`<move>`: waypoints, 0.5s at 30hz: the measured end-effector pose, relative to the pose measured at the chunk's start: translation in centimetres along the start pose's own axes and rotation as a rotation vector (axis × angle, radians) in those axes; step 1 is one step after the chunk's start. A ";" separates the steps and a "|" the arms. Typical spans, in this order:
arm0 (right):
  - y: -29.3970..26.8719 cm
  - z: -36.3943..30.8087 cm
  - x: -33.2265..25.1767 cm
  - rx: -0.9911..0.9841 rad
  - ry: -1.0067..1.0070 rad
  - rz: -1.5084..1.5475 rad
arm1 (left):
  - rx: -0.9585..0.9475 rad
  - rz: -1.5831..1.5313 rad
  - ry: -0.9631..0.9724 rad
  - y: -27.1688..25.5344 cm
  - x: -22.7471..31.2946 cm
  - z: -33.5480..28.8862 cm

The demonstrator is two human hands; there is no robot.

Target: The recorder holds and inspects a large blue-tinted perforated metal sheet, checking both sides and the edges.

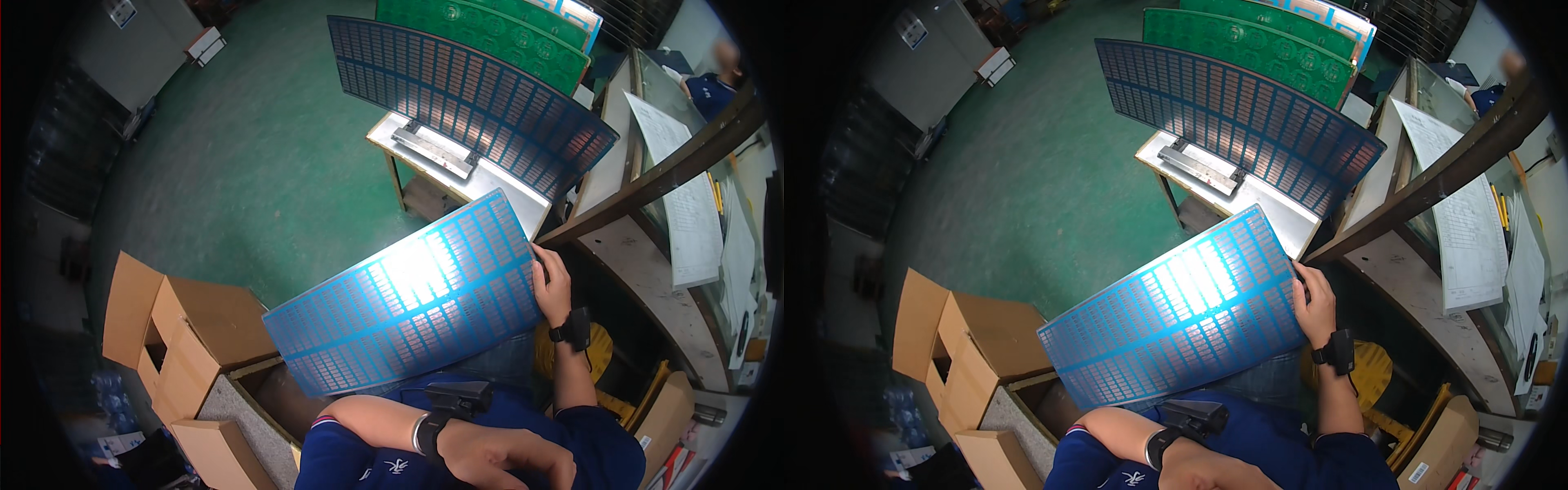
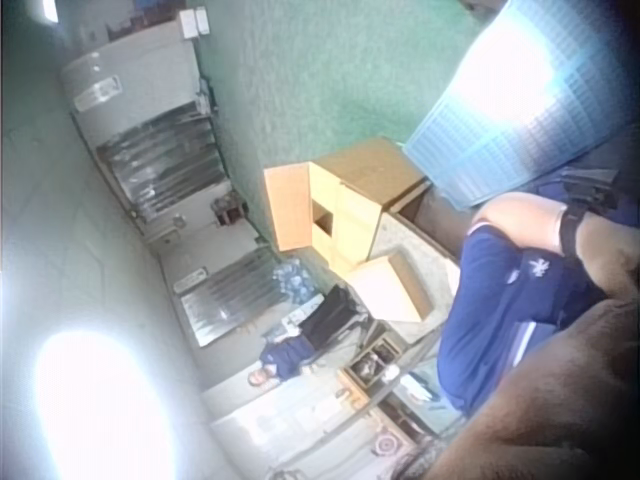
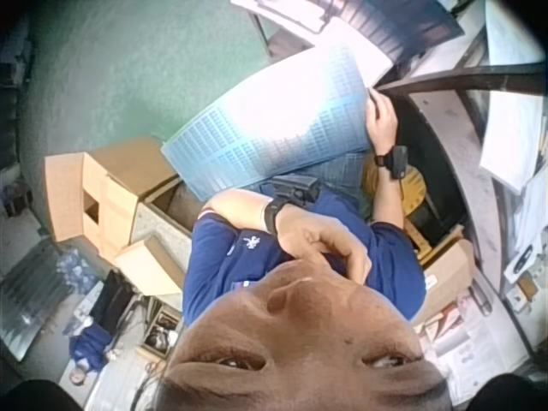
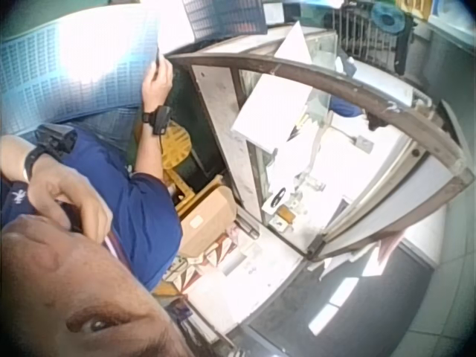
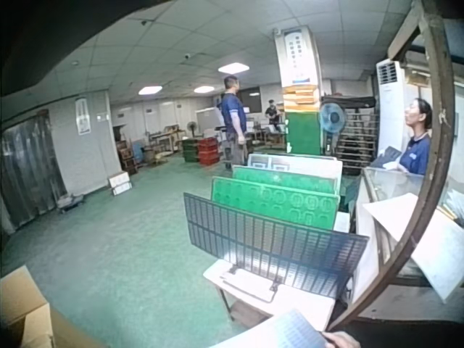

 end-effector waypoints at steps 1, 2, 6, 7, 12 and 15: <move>0.0 0.0 0.0 0.000 -0.002 -0.002 | 0.006 -0.030 0.007 0.0 0.0 0.0; 0.0 0.0 0.0 0.000 -0.003 -0.002 | 0.006 -0.029 0.007 0.0 -0.1 0.1; 0.0 0.0 0.0 0.001 0.001 0.002 | 0.007 -0.068 0.019 -0.2 -0.4 -0.1; 0.0 0.0 0.0 -0.001 0.004 0.002 | 0.007 -0.075 0.026 -0.2 -0.4 -0.1; 0.0 0.0 -0.1 -0.006 0.014 0.010 | -0.002 -0.095 0.025 -0.2 -0.5 -0.1; 0.1 0.0 0.1 -0.002 0.011 0.010 | 0.033 -0.061 -0.094 0.3 0.5 0.1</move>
Point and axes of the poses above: each hand's wrist, its own z-axis towards the middle knuckle, its own y-axis out of the palm, x = y × z, the point moved 1 cm from there along z, towards the middle knuckle, and after that the axes turned 7 degrees about x, right-handed, at the moved point
